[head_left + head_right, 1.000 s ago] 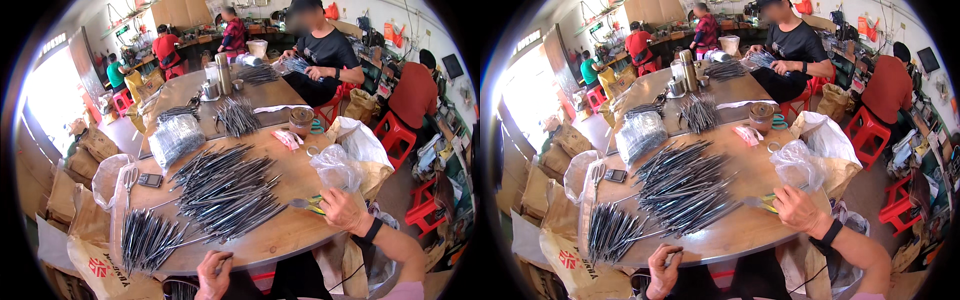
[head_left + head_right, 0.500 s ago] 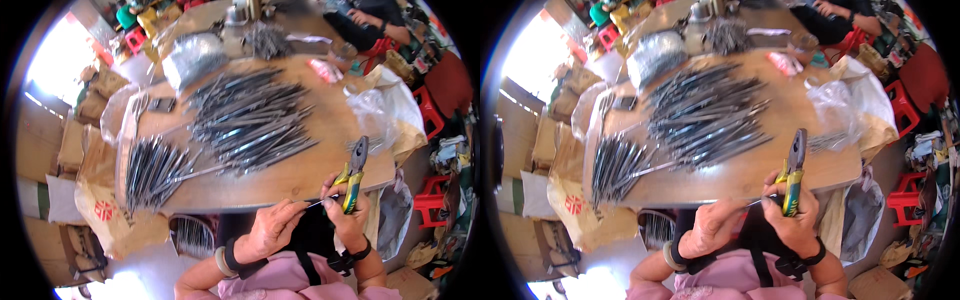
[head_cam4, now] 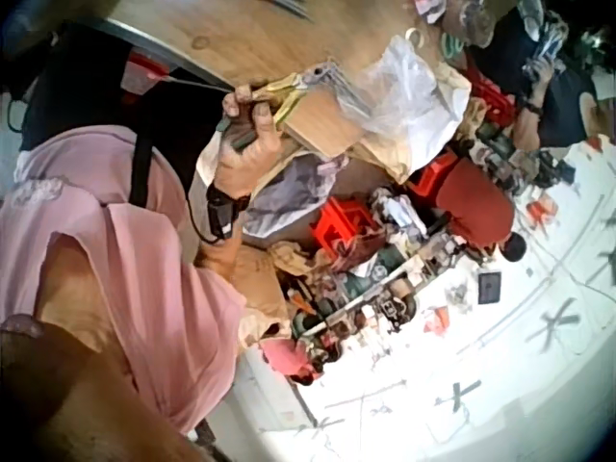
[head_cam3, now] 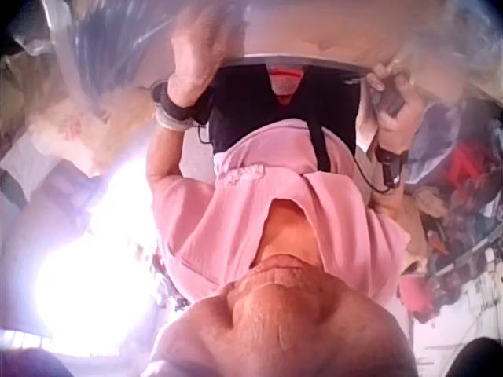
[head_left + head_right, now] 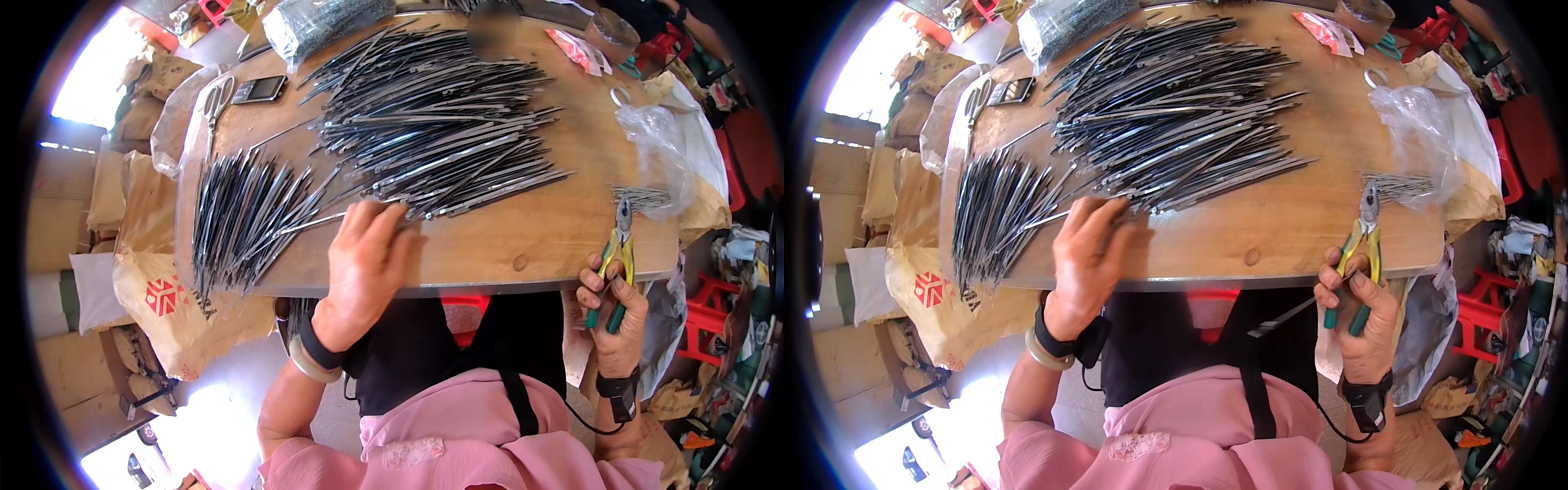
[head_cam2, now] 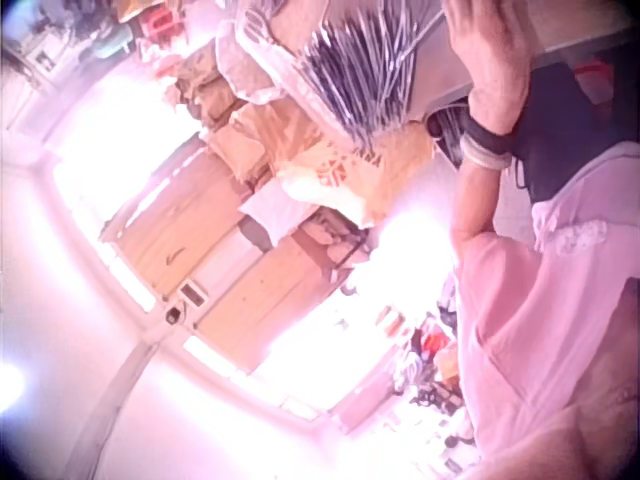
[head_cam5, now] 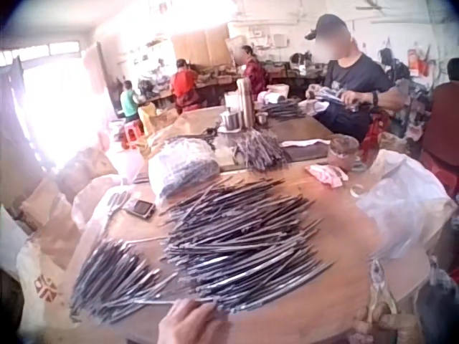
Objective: The person picks up thin metal strips from a pile on a table and uses pliers to grip and pull them before sorting them into a bag.
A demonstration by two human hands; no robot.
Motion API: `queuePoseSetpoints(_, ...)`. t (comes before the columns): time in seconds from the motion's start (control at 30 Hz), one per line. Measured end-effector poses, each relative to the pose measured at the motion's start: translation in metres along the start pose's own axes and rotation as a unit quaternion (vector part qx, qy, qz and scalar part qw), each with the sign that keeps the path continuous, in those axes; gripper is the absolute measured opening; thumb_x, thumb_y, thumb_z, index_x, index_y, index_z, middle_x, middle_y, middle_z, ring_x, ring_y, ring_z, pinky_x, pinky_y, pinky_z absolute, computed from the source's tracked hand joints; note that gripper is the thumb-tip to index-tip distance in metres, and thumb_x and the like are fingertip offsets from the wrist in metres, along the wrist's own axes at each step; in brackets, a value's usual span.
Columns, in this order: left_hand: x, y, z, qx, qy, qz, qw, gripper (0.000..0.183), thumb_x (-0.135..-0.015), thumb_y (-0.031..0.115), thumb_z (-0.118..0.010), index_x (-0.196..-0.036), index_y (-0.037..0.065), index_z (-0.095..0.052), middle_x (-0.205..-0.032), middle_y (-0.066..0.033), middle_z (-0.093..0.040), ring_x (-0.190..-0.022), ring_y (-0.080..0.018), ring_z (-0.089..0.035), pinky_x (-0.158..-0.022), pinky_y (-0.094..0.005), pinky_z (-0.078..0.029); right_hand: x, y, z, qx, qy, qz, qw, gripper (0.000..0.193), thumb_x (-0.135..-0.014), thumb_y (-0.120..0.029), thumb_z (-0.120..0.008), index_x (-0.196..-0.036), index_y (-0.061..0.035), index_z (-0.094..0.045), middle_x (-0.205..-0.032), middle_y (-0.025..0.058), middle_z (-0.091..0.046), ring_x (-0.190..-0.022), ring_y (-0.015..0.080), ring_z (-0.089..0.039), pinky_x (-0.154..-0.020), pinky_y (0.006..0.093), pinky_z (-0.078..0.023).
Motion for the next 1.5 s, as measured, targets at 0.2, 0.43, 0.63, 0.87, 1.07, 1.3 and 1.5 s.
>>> queuePoseSetpoints(0.2, -0.013, 0.007, 0.003, -0.051, -0.015, -0.087, 0.995, 0.017, -0.077, -0.004, -0.07, -0.094, -0.003, -0.066, -0.083, -0.0126, -0.055, -0.075, -0.03, -0.057, -0.065, -0.0363, -0.048, 0.009, 0.006, -0.007, -0.131, -0.067, -0.031, 0.989, 0.019, -0.079, -0.011, -0.076, -0.09, -0.0035, -0.063, -0.108, 0.0088, -0.049, -0.084, 0.0181, -0.051, -0.061, 0.0287, -0.045)
queuePoseSetpoints(0.43, 0.069, -0.045, 0.004, 0.405, -0.007, 0.425, 0.81, 0.006, -0.089, 0.001, -0.064, -0.095, -0.001, -0.064, -0.071, -0.0064, -0.064, -0.057, -0.0121, -0.058, -0.05, -0.0234, -0.046, 0.01, 0.014, -0.016, -0.017, -0.047, -0.025, 0.998, 0.019, -0.078, -0.01, -0.076, -0.088, -0.0048, -0.061, -0.107, 0.0078, -0.05, -0.084, 0.0178, -0.051, -0.062, 0.0296, -0.043)
queuePoseSetpoints(0.63, 0.1, 0.007, -0.042, 0.7, 0.043, 0.476, 0.53, 0.029, -0.089, 0.006, -0.066, -0.116, 0.001, -0.059, -0.085, -0.0124, -0.062, -0.068, -0.0229, -0.061, -0.056, -0.0314, -0.049, 0.016, -0.016, -0.011, 0.145, -0.019, 0.067, 0.987, 0.023, -0.079, -0.012, -0.078, -0.092, -0.0005, -0.063, -0.109, 0.014, -0.055, -0.083, 0.0199, -0.056, -0.066, 0.0314, -0.045)
queuePoseSetpoints(0.87, 0.095, 0.055, -0.082, 0.728, -0.119, 0.439, 0.513, 0.029, -0.083, 0.008, -0.072, -0.108, -0.003, -0.063, -0.073, -0.0145, -0.061, -0.054, -0.0237, -0.055, -0.047, -0.031, -0.044, 0.025, -0.059, -0.035, 0.292, -0.041, 0.168, 0.94, 0.023, -0.081, -0.014, -0.074, -0.092, 0.0024, -0.061, -0.108, 0.0156, -0.056, -0.081, 0.0171, -0.055, -0.071, 0.0285, -0.045)
queuePoseSetpoints(1.07, 0.109, 0.041, -0.076, 0.531, -0.159, 0.425, 0.716, 0.015, -0.086, -0.003, -0.068, -0.1, -0.005, -0.064, -0.078, -0.0141, -0.067, -0.06, -0.0149, -0.06, -0.054, -0.0259, -0.048, 0.026, -0.084, -0.063, 0.494, -0.091, 0.256, 0.826, 0.017, -0.082, -0.011, -0.071, -0.094, -0.0021, -0.063, -0.112, 0.0125, -0.054, -0.087, 0.0172, -0.055, -0.075, 0.0305, -0.045)
queuePoseSetpoints(1.3, 0.12, 0.046, -0.099, 0.469, -0.297, 0.439, 0.707, 0.003, -0.086, -0.003, -0.064, -0.084, -0.002, -0.067, -0.07, -0.0008, -0.063, -0.061, -0.0047, -0.053, -0.057, -0.0205, -0.043, 0.022, -0.025, -0.119, 0.739, -0.233, 0.296, 0.558, 0.022, -0.064, -0.005, -0.074, -0.082, -0.0003, -0.064, -0.103, 0.0162, -0.059, -0.088, 0.0304, -0.058, -0.077, 0.0386, -0.046)
queuePoseSetpoints(1.5, 0.131, 0.046, -0.101, 0.483, -0.322, 0.466, 0.668, 0.005, -0.086, -0.005, -0.063, -0.09, -0.002, -0.065, -0.071, -0.001, -0.063, -0.057, -0.0049, -0.053, -0.053, -0.0197, -0.04, 0.016, 0.01, -0.119, 0.757, -0.3, 0.279, 0.509, 0.027, -0.059, -0.004, -0.073, -0.082, 0.0031, -0.061, -0.106, 0.0136, -0.058, -0.097, 0.037, -0.052, -0.087, 0.0445, -0.044)
Point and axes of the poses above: each hand's wrist, its own x-axis away from the middle knuckle, its own z-axis out of the back of the hand, y = z × x, the point moved 10 cm from there along -x, towards the middle knuckle
